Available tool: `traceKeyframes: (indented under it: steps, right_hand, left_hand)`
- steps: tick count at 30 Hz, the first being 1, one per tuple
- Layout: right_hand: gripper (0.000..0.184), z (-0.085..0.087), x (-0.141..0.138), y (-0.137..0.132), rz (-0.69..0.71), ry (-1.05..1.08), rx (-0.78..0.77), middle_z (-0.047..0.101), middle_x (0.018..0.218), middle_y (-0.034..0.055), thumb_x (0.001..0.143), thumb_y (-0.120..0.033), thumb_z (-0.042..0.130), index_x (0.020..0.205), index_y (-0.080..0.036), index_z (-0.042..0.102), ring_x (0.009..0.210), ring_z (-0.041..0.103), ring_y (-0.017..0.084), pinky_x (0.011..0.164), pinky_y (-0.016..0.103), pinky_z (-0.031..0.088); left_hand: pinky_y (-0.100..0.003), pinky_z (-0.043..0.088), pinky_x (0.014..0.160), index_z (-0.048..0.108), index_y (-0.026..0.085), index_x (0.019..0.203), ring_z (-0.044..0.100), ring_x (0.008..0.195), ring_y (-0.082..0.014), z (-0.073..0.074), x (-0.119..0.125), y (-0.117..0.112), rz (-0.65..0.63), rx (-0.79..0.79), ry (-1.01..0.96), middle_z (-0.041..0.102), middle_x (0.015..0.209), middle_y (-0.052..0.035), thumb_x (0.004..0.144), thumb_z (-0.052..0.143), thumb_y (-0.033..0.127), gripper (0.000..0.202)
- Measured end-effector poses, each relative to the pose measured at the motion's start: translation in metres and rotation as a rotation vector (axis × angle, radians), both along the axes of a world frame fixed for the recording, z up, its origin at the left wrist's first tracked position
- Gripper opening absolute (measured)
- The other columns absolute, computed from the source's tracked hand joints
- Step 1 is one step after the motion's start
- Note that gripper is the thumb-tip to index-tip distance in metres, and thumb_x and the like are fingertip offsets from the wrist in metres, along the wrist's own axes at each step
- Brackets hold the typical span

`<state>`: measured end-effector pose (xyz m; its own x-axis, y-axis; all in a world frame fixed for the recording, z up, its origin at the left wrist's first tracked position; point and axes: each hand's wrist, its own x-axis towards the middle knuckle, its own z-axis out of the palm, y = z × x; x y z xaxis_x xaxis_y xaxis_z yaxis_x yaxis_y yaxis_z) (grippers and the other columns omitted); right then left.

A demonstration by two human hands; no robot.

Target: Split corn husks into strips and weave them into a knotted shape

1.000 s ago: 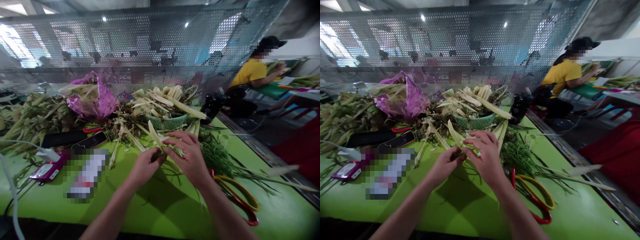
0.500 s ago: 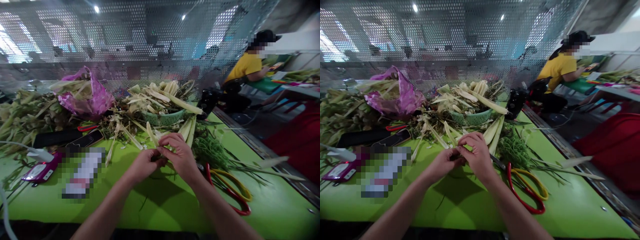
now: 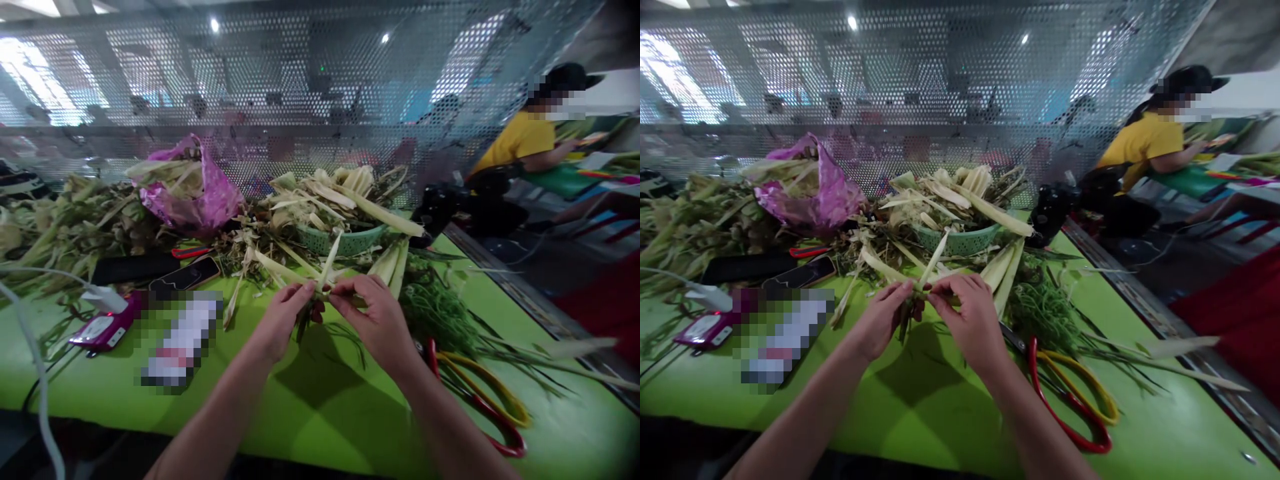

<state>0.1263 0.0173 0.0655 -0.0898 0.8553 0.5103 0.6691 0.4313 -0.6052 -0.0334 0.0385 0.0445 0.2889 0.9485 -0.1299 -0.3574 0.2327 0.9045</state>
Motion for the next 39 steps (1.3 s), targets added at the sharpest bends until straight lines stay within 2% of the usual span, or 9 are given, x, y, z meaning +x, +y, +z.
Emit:
traceKeyframes:
  steps: [9, 11, 13, 16, 20, 24, 29, 33, 39]
  right_hand:
    - [0.014, -0.004, 0.007, 0.003, -0.052, 0.014, -0.009, 0.062, 0.076, 0.0031, 0.085, -0.034, 0.056, 0.079, -0.022, 0.060, 0.079, 0.054, 0.021, 0.072, 0.035, 0.041]
    - [0.012, -0.003, 0.009, 0.003, -0.093, -0.024, 0.059, 0.063, 0.080, 0.0038, 0.085, -0.033, 0.057, 0.082, -0.022, 0.061, 0.083, 0.055, 0.023, 0.075, 0.037, 0.041]
    - [0.012, -0.002, 0.007, 0.002, -0.172, -0.073, 0.176, 0.064, 0.093, 0.0057, 0.083, -0.032, 0.059, 0.091, -0.023, 0.062, 0.093, 0.054, 0.025, 0.082, 0.041, 0.039]
    - [0.017, -0.001, 0.000, -0.003, -0.225, -0.104, 0.277, 0.062, 0.104, 0.0071, 0.082, -0.032, 0.061, 0.097, -0.023, 0.060, 0.102, 0.052, 0.026, 0.088, 0.042, 0.036]
    - [0.017, -0.005, -0.015, -0.008, -0.082, -0.167, 0.109, 0.064, 0.095, 0.0052, 0.082, -0.038, 0.061, 0.089, -0.022, 0.058, 0.094, 0.054, 0.025, 0.080, 0.038, 0.038]
    - [0.023, -0.012, -0.024, -0.005, -0.094, -0.215, 0.012, 0.064, 0.091, 0.0059, 0.081, -0.042, 0.062, 0.087, -0.021, 0.056, 0.087, 0.054, 0.026, 0.075, 0.038, 0.038]
    - [0.012, -0.014, -0.024, -0.003, -0.097, -0.207, 0.037, 0.063, 0.086, 0.0054, 0.082, -0.031, 0.060, 0.083, -0.020, 0.055, 0.085, 0.053, 0.024, 0.074, 0.037, 0.038]
    - [0.006, -0.014, -0.024, -0.004, -0.062, -0.200, 0.052, 0.062, 0.084, 0.0056, 0.084, -0.025, 0.055, 0.081, -0.020, 0.054, 0.083, 0.053, 0.023, 0.074, 0.036, 0.038]
    - [0.009, -0.014, -0.024, -0.003, -0.067, -0.325, 0.113, 0.059, 0.076, 0.0042, 0.082, -0.018, 0.051, 0.074, -0.020, 0.050, 0.076, 0.050, 0.021, 0.070, 0.034, 0.036]
  left_hand:
    - [-0.019, 0.042, 0.051, 0.063, 0.012, 0.081, 0.053, 0.051, -0.0070, 0.002, -0.003, 0.001, 0.028, -0.047, -0.084, 0.060, 0.060, -0.0001, 0.073, 0.068, 0.039, 0.028]
    - [-0.021, 0.045, 0.056, 0.065, 0.012, 0.085, 0.056, 0.055, -0.0085, 0.002, -0.003, 0.001, 0.002, -0.067, -0.104, 0.063, 0.064, -0.0019, 0.073, 0.069, 0.040, 0.030]
    - [-0.024, 0.047, 0.063, 0.066, 0.012, 0.090, 0.061, 0.061, -0.0114, 0.001, -0.001, 0.002, -0.013, -0.084, -0.112, 0.067, 0.070, -0.0051, 0.073, 0.069, 0.041, 0.034]
    - [-0.025, 0.048, 0.068, 0.066, 0.013, 0.098, 0.064, 0.073, -0.0149, -0.001, 0.000, 0.003, 0.036, -0.075, -0.125, 0.070, 0.082, -0.0086, 0.073, 0.069, 0.042, 0.038]
    - [-0.023, 0.046, 0.069, 0.067, 0.016, 0.101, 0.063, 0.081, -0.0147, -0.004, 0.002, 0.004, 0.114, -0.072, -0.175, 0.070, 0.092, -0.0083, 0.073, 0.070, 0.040, 0.038]
    - [-0.024, 0.046, 0.078, 0.069, 0.016, 0.097, 0.062, 0.089, -0.0147, -0.004, 0.003, 0.003, 0.087, -0.050, -0.223, 0.069, 0.097, -0.0078, 0.072, 0.071, 0.034, 0.031]
    - [-0.029, 0.042, 0.092, 0.068, 0.015, 0.098, 0.061, 0.098, -0.0178, -0.004, 0.003, 0.002, 0.002, 0.029, -0.246, 0.069, 0.097, -0.0078, 0.066, 0.075, 0.020, 0.033]
    - [-0.029, 0.043, 0.091, 0.067, 0.016, 0.097, 0.062, 0.093, -0.0161, -0.004, 0.003, 0.001, 0.043, 0.053, -0.220, 0.069, 0.094, -0.0057, 0.068, 0.074, 0.019, 0.030]
    - [-0.026, 0.046, 0.087, 0.064, 0.016, 0.090, 0.064, 0.085, -0.0123, 0.000, 0.006, 0.001, 0.172, 0.033, -0.189, 0.070, 0.088, -0.0033, 0.064, 0.075, 0.016, 0.028]
